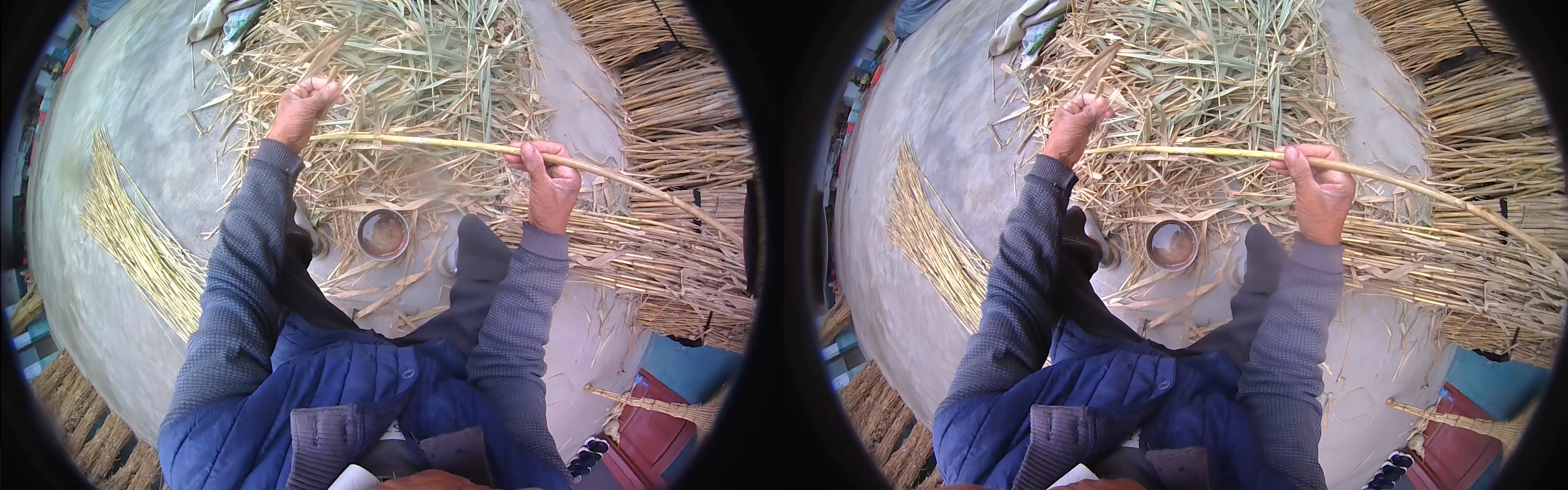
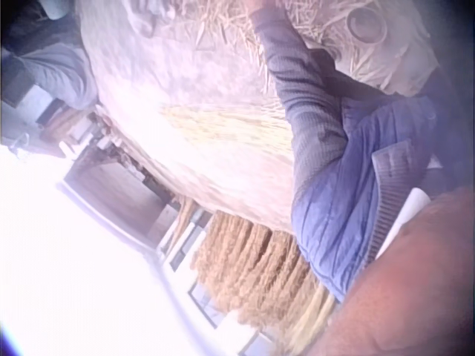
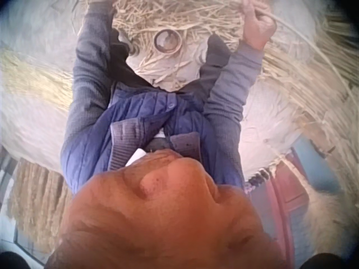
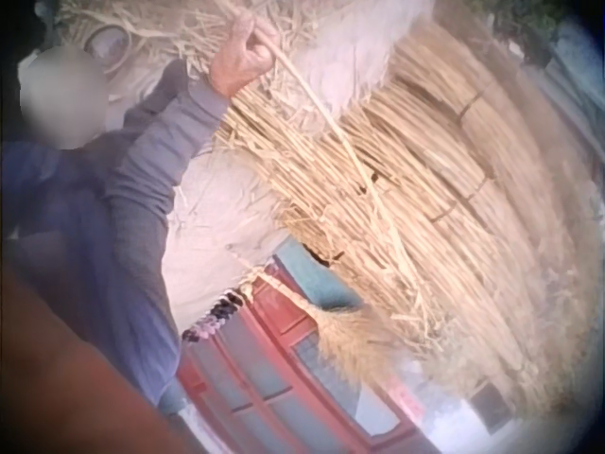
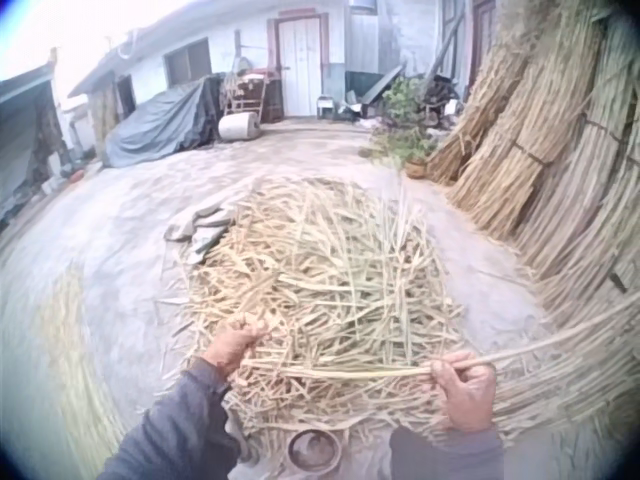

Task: The person sits on the floor and repeatedly strips dried plant stalks by hand, pulling off fibrous strands and leaving the core. The person handles each stalk one at a time, discards the stripped cores, and accumulates fibrous material on the floor.

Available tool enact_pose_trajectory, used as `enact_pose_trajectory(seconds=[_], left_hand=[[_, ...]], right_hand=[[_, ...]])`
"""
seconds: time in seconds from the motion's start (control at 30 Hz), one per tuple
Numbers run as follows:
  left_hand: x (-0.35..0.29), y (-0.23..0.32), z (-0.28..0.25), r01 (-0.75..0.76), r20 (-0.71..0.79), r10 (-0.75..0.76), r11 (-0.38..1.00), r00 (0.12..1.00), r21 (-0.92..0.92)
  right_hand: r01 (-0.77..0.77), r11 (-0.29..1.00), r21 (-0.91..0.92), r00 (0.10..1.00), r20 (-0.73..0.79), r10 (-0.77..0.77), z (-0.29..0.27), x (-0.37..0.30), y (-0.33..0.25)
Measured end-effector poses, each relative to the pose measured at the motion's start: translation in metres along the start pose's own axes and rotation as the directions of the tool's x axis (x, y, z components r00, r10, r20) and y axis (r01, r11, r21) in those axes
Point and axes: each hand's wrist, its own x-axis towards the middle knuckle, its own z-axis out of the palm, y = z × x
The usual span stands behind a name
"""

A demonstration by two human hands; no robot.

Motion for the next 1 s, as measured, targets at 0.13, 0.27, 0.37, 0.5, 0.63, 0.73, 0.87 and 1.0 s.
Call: enact_pose_trajectory(seconds=[0.13, 0.27, 0.37, 0.5, 0.63, 0.73, 0.87, 1.0], left_hand=[[0.008, -0.031, -0.015, -0.131, 0.227, -0.001, 0.815, 0.974, 0.564], [0.001, -0.03, -0.013, -0.291, 0.319, 0.33, -0.133, 0.888, 0.947], [-0.005, -0.008, 0.01, -0.422, 0.376, 0.377, 0.046, 0.847, 0.905], [-0.025, -0.007, 0.055, -0.746, 0.64, 0.442, 0.108, 0.628, 0.657], [-0.02, -0.019, 0.061, -0.706, 0.624, 0.571, -0.105, 0.534, 0.7], [-0.008, -0.019, 0.037, -0.592, 0.606, 0.49, -0.205, 0.627, 0.779], [-0.001, -0.003, -0.004, -0.315, 0.378, 0.2, -0.288, 0.904, 0.904], [-0.011, 0.004, -0.003, -0.313, 0.354, 0.169, -0.228, 0.92, 0.922]], right_hand=[[-0.039, 0.999, -0.023, 0.999, -0.016, 0.039, -0.004, -0.001, 0.004], [-0.033, 0.997, -0.069, 0.995, -0.1, 0.026, 0.003, 0.002, 0.005], [-0.017, 0.993, -0.115, 0.987, -0.159, -0.001, 0.012, 0.008, 0.005], [-0.026, 0.994, -0.106, 0.972, -0.234, 0.0, 0.03, 0.01, 0.008], [-0.019, 0.992, -0.121, 0.963, -0.27, -0.015, 0.04, 0.012, 0.01], [0.033, 0.995, -0.092, 0.977, -0.209, -0.051, 0.04, 0.015, 0.012], [0.037, 0.998, -0.046, 0.98, -0.193, -0.045, 0.03, 0.018, 0.01], [-0.017, 0.999, 0.028, 0.993, -0.114, 0.02, 0.036, 0.016, 0.015]])
